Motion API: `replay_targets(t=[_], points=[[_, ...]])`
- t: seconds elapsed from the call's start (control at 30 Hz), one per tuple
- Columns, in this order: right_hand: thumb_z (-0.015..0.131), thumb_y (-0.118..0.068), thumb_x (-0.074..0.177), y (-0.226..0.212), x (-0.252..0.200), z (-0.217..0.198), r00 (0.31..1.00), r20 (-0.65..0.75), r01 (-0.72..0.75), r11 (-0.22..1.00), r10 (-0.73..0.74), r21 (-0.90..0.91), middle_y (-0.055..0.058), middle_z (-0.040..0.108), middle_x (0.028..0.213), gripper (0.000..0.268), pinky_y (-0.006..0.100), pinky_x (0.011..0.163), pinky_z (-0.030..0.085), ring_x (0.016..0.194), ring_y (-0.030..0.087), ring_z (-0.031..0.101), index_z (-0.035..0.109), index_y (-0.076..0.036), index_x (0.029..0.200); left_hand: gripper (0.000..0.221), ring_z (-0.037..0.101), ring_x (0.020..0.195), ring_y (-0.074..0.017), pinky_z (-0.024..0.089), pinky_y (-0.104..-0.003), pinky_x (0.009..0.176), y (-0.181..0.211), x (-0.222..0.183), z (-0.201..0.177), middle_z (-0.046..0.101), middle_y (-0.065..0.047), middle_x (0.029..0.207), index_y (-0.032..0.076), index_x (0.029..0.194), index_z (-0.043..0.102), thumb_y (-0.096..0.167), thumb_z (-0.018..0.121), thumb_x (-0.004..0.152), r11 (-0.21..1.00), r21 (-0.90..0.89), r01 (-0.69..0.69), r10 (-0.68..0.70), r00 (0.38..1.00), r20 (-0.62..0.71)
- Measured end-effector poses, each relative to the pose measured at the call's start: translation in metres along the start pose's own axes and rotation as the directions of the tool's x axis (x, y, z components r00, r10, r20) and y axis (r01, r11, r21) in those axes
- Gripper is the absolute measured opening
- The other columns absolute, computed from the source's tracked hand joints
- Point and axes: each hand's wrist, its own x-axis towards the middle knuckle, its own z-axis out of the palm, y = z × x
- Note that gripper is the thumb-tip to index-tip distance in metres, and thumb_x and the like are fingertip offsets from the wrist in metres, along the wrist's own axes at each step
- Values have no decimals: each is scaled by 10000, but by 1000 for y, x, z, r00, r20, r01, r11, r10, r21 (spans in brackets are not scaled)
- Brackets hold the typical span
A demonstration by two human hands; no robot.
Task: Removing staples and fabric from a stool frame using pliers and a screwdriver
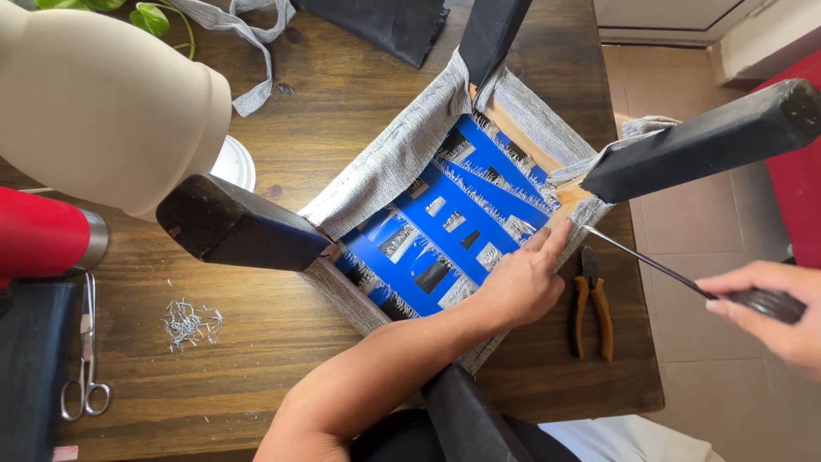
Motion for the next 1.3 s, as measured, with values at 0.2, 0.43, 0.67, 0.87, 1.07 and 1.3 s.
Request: replay_targets(t=[0.2,0.43,0.67,0.87,1.07,1.3], points=[[824,-32,783,22,37,-2,996,23,89,990,-92,112,108,835,886,188,234,783,539,753,178,743,859,-32,968,840,613,1078,-599,501,-609,896,9,-2,-5,259,-241,1680,150,1632,146,112,475,861,999,-13,47,-47,999,24],[841,-169,720,51,72,-15,934,91,349,937,-347,-12,11,821,784,200,223,701,553,669,129,746,864,-145,917,857,618,1065,-599,504,-605,888,10,3,3,225,-258,1686,155,1643,107,127,471,868,997,16,74,-74,997,16],[852,-149,711,39,89,-21,942,144,318,944,-304,-84,13,809,718,166,229,702,549,644,140,743,886,-155,874,850,682,949,-504,550,-557,776,8,3,5,295,-259,1657,32,1586,159,122,511,817,998,-12,57,-57,998,-30],[699,-235,808,36,105,-22,644,257,762,572,-721,-305,-41,671,744,91,366,645,491,621,259,598,726,-212,891,947,543,1279,-491,473,-490,1051,-6,12,18,254,-244,1670,-53,1592,190,27,595,739,996,-3,89,-89,996,-4],[597,-180,852,60,140,-24,478,319,878,431,-819,-208,-19,575,685,101,382,539,444,578,268,529,677,-187,914,954,465,1366,-489,428,-535,1079,-23,22,31,274,-304,1641,-60,1586,189,54,596,731,998,25,51,-51,999,-18],[825,-223,668,134,156,-1,773,180,582,793,-608,179,-18,773,642,184,221,628,564,572,123,745,847,-180,846,959,424,1419,-466,440,-540,1056,-15,23,28,242,-295,1660,-48,1592,168,42,604,742,995,67,76,-78,997,15]])
